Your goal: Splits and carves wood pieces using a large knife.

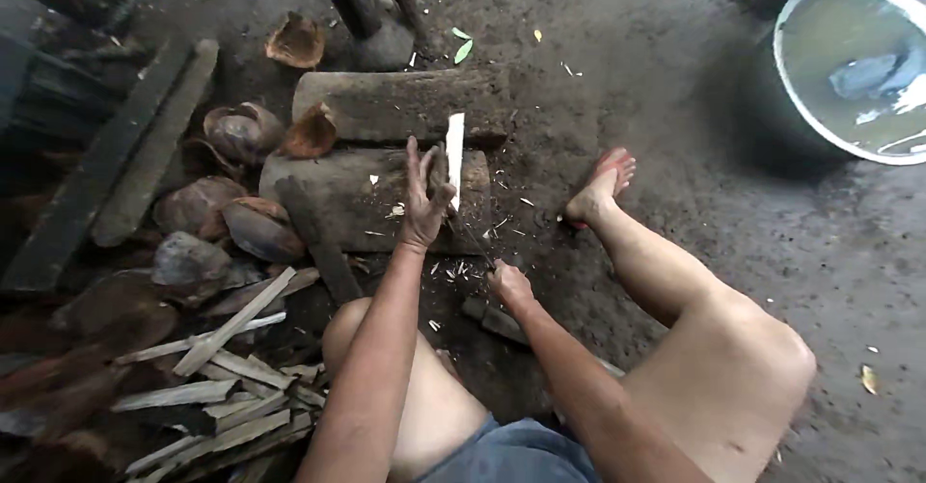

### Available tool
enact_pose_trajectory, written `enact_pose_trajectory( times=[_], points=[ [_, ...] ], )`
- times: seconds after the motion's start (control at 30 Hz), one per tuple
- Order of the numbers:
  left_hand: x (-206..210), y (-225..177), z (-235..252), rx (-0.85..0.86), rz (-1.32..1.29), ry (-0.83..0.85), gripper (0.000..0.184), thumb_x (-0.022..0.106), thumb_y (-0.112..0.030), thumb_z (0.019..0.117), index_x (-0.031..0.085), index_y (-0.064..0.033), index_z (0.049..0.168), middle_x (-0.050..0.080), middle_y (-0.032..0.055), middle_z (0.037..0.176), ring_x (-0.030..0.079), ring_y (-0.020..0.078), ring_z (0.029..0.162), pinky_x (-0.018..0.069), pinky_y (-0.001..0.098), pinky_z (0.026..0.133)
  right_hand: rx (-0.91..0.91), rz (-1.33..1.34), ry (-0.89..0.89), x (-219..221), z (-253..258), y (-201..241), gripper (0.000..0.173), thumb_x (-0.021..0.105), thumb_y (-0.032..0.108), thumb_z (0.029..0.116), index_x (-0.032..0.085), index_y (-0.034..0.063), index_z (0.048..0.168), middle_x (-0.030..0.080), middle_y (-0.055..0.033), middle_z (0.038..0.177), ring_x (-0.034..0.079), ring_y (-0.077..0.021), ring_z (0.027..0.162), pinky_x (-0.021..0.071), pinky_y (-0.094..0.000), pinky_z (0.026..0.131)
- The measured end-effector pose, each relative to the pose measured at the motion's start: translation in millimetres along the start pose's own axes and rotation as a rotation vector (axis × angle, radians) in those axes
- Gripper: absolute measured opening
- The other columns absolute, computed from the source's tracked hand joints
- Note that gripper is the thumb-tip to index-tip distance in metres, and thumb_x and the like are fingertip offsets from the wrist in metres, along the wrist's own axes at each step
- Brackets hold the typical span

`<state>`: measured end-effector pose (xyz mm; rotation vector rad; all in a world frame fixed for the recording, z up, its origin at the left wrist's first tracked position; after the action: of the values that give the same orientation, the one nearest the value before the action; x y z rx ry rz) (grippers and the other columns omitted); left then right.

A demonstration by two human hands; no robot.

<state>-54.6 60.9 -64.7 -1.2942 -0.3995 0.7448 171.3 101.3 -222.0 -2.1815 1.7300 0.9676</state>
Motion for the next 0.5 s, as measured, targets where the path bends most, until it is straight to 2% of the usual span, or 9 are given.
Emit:
enact_pose_trajectory(
  times=[0.03, 0.07, 0.13, 0.17, 0.27, 0.3, 0.37, 0.4, 0.5],
  points=[
    [4, -4, 1, -0.047, 0.044, 0.037, 0.123, 0.062, -0.079, 0.0837, 0.003, -0.0094, 0.166, 0.045, 0.0099, 0.160, 0.046, 0.0208, 0.145, 0.0424, 0.0416, 0.118, -0.006, -0.021, -0.002, -5, 2, -1, 0.042, 0.048, 0.040, 0.1035, 0.060, 0.0170, 0.137, 0.071, -0.0162, 0.122, 0.069, -0.0364, 0.113, 0.0546, -0.0609, 0.091],
    [8, -5, 3, -0.059, 0.062, 0.061, 0.114, 0.072, -0.063, 0.0867, 0.009, -0.0091, 0.166, 0.049, 0.0105, 0.156, 0.048, 0.0210, 0.143, 0.0437, 0.0417, 0.117, -0.014, -0.036, 0.001, -7, 3, -4, 0.042, 0.049, 0.040, 0.1036, 0.060, 0.0165, 0.137, 0.071, -0.0163, 0.121, 0.069, -0.0366, 0.113, 0.0546, -0.0610, 0.091],
    [16, 1, 3, -0.108, 0.194, 0.096, 0.091, 0.080, -0.036, 0.0887, 0.031, -0.0109, 0.161, 0.054, 0.0124, 0.149, 0.053, 0.0220, 0.138, 0.0469, 0.0417, 0.114, -0.020, -0.066, 0.009, -4, 2, -8, 0.041, 0.049, 0.040, 0.1030, 0.059, 0.0152, 0.135, 0.071, -0.0170, 0.120, 0.069, -0.0372, 0.113, 0.0545, -0.0613, 0.090],
    [20, 10, 0, -0.162, 0.343, 0.142, 0.085, 0.081, -0.034, 0.0884, 0.038, -0.0156, 0.159, 0.052, 0.0122, 0.151, 0.052, 0.0235, 0.139, 0.0468, 0.0439, 0.114, -0.013, -0.085, 0.017, -1, 1, -8, 0.043, 0.049, 0.040, 0.1027, 0.059, 0.0153, 0.136, 0.071, -0.0174, 0.121, 0.069, -0.0377, 0.113, 0.0544, -0.0616, 0.090],
    [29, 59, -27, -0.366, 0.786, 0.357, 0.097, 0.083, -0.049, 0.0837, 0.032, -0.0239, 0.162, 0.028, 0.0213, 0.166, 0.042, 0.0410, 0.145, 0.0424, 0.0601, 0.114, -0.019, -0.052, 0.067, 14, -3, -2, 0.043, 0.050, 0.040, 0.1028, 0.058, 0.0158, 0.138, 0.070, -0.0175, 0.122, 0.068, -0.0378, 0.114, 0.0542, -0.0624, 0.091],
    [34, 74, -38, -0.399, 0.896, 0.416, 0.099, 0.083, -0.053, 0.0821, 0.031, -0.0262, 0.163, 0.025, 0.0230, 0.167, 0.040, 0.0442, 0.146, 0.0384, 0.0629, 0.114, -0.032, 0.000, 0.083, 17, -4, 0, 0.042, 0.050, 0.039, 0.1027, 0.060, 0.0151, 0.135, 0.071, -0.0176, 0.121, 0.069, -0.0375, 0.113, 0.0541, -0.0626, 0.091],
    [45, 91, -51, -0.413, 1.026, 0.492, 0.087, 0.079, -0.047, 0.0884, 0.035, -0.0292, 0.161, 0.021, 0.0220, 0.169, 0.027, 0.0445, 0.153, 0.0265, 0.0634, 0.120, -0.060, 0.093, 0.102, 20, -7, 3, 0.038, 0.049, 0.038, 0.1032, 0.065, 0.0129, 0.127, 0.071, -0.0172, 0.116, 0.069, -0.0360, 0.109, 0.0544, -0.0612, 0.090],
    [50, 94, -53, -0.419, 1.046, 0.500, 0.077, 0.074, -0.041, 0.0933, 0.037, -0.0298, 0.160, 0.023, 0.0202, 0.169, 0.027, 0.0436, 0.153, 0.0277, 0.0629, 0.120, -0.073, 0.128, 0.104, 20, -8, 4, 0.037, 0.049, 0.038, 0.1035, 0.066, 0.0122, 0.124, 0.071, -0.0168, 0.113, 0.070, -0.0353, 0.106, 0.0545, -0.0601, 0.088],
    [54, 91, -50, -0.413, 1.052, 0.461, 0.045, 0.059, -0.024, 0.1033, 0.055, -0.0264, 0.148, 0.050, 0.0133, 0.155, 0.054, 0.0382, 0.134, 0.0455, 0.0592, 0.106, -0.100, 0.160, 0.104, 15, -11, 3, 0.037, 0.049, 0.040, 0.1040, 0.068, 0.0126, 0.121, 0.072, -0.0155, 0.107, 0.070, -0.0332, 0.099, 0.0552, -0.0582, 0.085]
  ],
)
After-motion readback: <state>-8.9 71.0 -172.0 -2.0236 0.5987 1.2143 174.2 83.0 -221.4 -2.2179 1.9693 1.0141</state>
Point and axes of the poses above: each hand's wrist, its own z-axis towards the middle knuckle, its own x-axis out of the palm, y = z × x, the point moved 6 cm from there along z, towards the middle knuckle
